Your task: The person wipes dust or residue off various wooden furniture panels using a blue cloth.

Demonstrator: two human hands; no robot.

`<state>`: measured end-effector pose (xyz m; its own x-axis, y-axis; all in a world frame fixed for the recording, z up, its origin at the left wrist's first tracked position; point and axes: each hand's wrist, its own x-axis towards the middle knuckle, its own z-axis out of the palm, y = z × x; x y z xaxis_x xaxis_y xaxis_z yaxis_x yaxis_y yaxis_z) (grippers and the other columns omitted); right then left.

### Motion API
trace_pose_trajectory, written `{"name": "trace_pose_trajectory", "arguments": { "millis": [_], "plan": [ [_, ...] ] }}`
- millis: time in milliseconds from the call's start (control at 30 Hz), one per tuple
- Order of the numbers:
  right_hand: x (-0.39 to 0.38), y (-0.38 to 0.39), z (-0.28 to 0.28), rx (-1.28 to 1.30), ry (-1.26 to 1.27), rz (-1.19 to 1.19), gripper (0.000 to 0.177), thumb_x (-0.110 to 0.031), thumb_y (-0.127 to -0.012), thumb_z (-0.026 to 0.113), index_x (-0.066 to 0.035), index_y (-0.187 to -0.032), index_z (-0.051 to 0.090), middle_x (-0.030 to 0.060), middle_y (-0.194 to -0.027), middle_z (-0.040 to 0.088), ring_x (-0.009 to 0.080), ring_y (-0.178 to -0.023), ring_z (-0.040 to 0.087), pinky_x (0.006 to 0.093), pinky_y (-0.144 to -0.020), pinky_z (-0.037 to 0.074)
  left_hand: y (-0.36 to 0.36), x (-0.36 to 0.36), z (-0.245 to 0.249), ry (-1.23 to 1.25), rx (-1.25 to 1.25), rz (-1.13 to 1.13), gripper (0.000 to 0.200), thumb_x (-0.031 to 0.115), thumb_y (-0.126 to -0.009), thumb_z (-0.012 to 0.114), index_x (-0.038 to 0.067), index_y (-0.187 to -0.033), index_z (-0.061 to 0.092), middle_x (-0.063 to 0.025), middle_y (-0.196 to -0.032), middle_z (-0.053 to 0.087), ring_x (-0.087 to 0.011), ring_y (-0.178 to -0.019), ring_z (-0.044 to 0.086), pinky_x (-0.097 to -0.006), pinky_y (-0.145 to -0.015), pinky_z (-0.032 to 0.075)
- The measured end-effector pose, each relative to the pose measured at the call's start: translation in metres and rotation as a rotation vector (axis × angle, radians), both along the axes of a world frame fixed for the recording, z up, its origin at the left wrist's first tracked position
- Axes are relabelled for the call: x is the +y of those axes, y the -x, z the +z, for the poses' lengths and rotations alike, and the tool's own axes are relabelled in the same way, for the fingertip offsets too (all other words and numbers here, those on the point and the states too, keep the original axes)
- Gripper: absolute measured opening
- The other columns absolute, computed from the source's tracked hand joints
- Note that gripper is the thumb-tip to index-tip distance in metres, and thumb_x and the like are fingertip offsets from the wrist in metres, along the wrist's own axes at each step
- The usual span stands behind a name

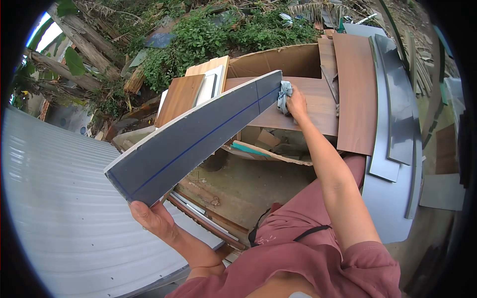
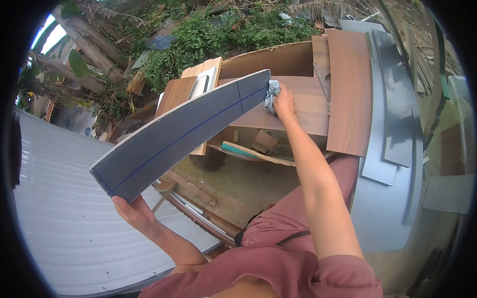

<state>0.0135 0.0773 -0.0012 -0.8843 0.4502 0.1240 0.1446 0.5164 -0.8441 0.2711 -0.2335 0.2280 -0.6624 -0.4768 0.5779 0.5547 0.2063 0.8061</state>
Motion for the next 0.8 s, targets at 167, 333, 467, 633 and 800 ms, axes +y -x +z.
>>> {"name": "trace_pose_trajectory", "arguments": {
  "millis": [167,333,467,633,800],
  "plan": [
    [0.022,-0.019,0.056,0.256,0.358,-0.131,0.029,-0.014,-0.086,0.055,-0.005,-0.113,0.056,0.0152,-0.094,0.066,0.0305,-0.088,0.063,0.0376,-0.078,0.048,0.003,-0.011,0.001,-0.052,-0.054,-0.037,0.083,0.053,-0.073,0.069,-0.009,-0.121,0.043,-0.0153,-0.118,0.052,-0.0238,-0.109,0.051,-0.0378,-0.096,0.040],
    [-0.051,-0.113,0.235,0.807,0.447,0.513,0.034,-0.012,-0.083,0.059,-0.009,-0.116,0.055,0.0093,-0.101,0.058,0.0210,-0.093,0.058,0.0322,-0.080,0.047,0.011,-0.016,0.002,-0.041,-0.014,-0.065,0.093,0.056,-0.064,0.074,-0.008,-0.123,0.040,-0.0153,-0.119,0.051,-0.0250,-0.109,0.051,-0.0395,-0.097,0.040],
    [-0.091,-0.156,0.273,1.084,0.070,0.909,0.044,-0.004,-0.070,0.068,-0.018,-0.110,0.058,0.0085,-0.108,0.052,0.0301,-0.102,0.053,0.0387,-0.085,0.047,0.016,0.000,0.011,-0.067,0.041,-0.135,0.096,0.054,-0.062,0.076,-0.005,-0.127,0.037,-0.0137,-0.117,0.051,-0.0250,-0.108,0.052,-0.0399,-0.095,0.042],
    [-0.072,-0.134,0.234,0.966,0.046,0.873,0.044,-0.005,-0.066,0.071,-0.018,-0.107,0.058,0.0083,-0.107,0.053,0.0295,-0.103,0.053,0.0391,-0.084,0.047,0.021,-0.012,0.006,-0.060,0.009,-0.240,0.089,0.051,-0.065,0.074,-0.001,-0.129,0.040,-0.0111,-0.119,0.051,-0.0239,-0.108,0.052,-0.0395,-0.092,0.046],
    [-0.031,-0.073,0.155,0.712,-0.029,0.594,0.042,0.000,-0.068,0.067,-0.015,-0.107,0.059,0.0088,-0.102,0.055,0.0289,-0.099,0.055,0.0376,-0.082,0.046,0.039,-0.012,0.002,-0.210,0.049,-0.192,0.084,0.047,-0.068,0.073,0.001,-0.130,0.040,-0.0134,-0.125,0.048,-0.0260,-0.114,0.049,-0.0417,-0.094,0.044]
  ]
}}
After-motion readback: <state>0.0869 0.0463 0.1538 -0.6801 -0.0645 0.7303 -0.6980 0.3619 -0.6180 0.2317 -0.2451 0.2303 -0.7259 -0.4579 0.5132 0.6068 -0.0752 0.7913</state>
